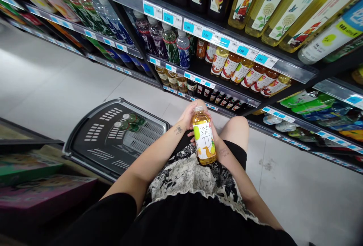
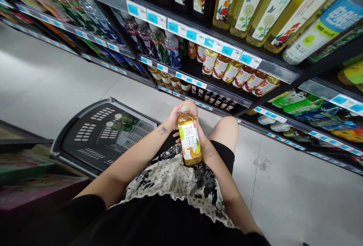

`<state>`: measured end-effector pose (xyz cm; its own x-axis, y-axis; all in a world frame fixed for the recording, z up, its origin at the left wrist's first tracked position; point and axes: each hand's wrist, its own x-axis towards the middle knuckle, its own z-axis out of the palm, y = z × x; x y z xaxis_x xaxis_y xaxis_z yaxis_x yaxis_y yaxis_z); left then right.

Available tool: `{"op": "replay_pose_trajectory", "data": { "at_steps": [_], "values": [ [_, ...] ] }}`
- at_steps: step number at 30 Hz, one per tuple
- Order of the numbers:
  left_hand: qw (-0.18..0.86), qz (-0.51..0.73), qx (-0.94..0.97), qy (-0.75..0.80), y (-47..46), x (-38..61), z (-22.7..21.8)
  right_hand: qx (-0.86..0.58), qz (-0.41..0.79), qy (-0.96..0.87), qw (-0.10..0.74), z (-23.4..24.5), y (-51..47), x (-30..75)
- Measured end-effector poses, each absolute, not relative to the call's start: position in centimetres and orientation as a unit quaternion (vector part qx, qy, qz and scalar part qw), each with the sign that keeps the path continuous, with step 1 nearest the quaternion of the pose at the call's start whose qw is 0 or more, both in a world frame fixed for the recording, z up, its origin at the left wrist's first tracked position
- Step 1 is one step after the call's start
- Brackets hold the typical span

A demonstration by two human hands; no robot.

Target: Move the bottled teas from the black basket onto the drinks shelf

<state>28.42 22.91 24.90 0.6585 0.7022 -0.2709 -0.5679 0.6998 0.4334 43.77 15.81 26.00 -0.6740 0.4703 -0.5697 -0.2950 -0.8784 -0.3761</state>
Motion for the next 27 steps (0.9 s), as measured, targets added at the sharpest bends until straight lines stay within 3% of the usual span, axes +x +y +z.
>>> {"op": "replay_pose_trajectory", "data": {
  "at_steps": [27],
  "values": [
    [0.889, 0.365, 0.167, 0.220, 23.08, 28.62, 23.88, -0.355, 0.905, -0.126, 0.198, 25.75, 16.02, 43.95]
  ]
}}
